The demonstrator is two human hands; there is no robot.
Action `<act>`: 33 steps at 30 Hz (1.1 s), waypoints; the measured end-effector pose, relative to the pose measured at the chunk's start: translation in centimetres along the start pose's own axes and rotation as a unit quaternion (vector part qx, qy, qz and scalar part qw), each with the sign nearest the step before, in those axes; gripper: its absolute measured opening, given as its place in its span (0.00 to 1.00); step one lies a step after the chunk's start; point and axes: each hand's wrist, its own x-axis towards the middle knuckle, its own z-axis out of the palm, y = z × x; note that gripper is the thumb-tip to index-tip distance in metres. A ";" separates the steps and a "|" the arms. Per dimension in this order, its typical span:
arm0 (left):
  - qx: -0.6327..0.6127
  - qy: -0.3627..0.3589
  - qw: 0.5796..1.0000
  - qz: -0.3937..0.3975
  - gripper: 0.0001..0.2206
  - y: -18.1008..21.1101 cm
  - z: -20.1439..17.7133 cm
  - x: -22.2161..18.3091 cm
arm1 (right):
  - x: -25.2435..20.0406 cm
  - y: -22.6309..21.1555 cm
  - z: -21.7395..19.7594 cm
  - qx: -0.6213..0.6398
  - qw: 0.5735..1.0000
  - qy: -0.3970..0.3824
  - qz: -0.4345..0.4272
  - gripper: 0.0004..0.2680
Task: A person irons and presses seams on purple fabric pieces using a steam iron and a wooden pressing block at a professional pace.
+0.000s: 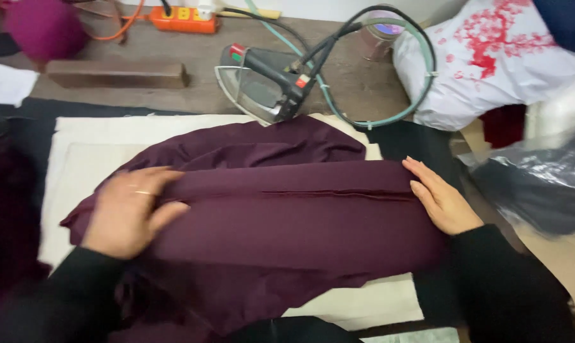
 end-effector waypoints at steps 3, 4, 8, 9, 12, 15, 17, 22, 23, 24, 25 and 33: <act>0.128 0.049 0.987 -0.090 0.25 -3.0 1.6 -2.1 | -0.3 4.1 -1.4 -0.037 0.998 0.047 0.035 0.18; 0.121 0.052 0.988 -0.080 0.25 -1.0 1.5 -1.2 | -0.3 4.4 -2.0 -0.041 0.997 0.055 0.043 0.18; 0.057 0.125 0.988 0.066 0.20 8.8 2.9 2.4 | 0.3 2.5 -4.6 -0.038 0.993 0.112 0.029 0.15; 0.016 0.130 0.984 0.125 0.20 11.4 3.4 3.6 | 1.1 1.1 -5.3 -0.020 0.992 0.123 0.000 0.13; 0.009 0.123 0.978 0.167 0.19 14.7 6.8 5.1 | 4.2 -2.8 -6.3 0.050 0.992 0.104 -0.049 0.11; -0.011 0.122 0.982 0.146 0.17 14.9 8.2 5.7 | 9.1 -5.8 -6.3 0.010 0.990 0.053 -0.131 0.11; -0.030 0.120 0.984 0.130 0.17 14.3 8.8 5.7 | 14.6 -6.3 -4.4 0.014 0.985 0.022 -0.170 0.12; -0.032 0.154 0.978 0.134 0.21 12.8 13.4 5.2 | 30.1 -7.6 3.7 0.044 0.978 -0.024 -0.201 0.14; -0.012 0.185 0.971 0.151 0.20 12.6 14.4 5.1 | 32.8 -8.5 5.1 0.037 0.980 -0.078 -0.178 0.18; 0.007 0.214 0.962 0.169 0.21 12.4 15.4 5.0 | 35.3 -9.4 6.6 0.029 0.979 -0.132 -0.153 0.21; 0.012 0.217 0.962 0.163 0.21 13.0 15.5 5.3 | 36.4 -11.3 7.0 0.028 0.977 -0.135 -0.160 0.21; 0.000 0.337 0.940 0.048 0.08 14.9 15.3 6.3 | 37.8 -17.6 11.2 0.164 0.950 -0.263 0.034 0.30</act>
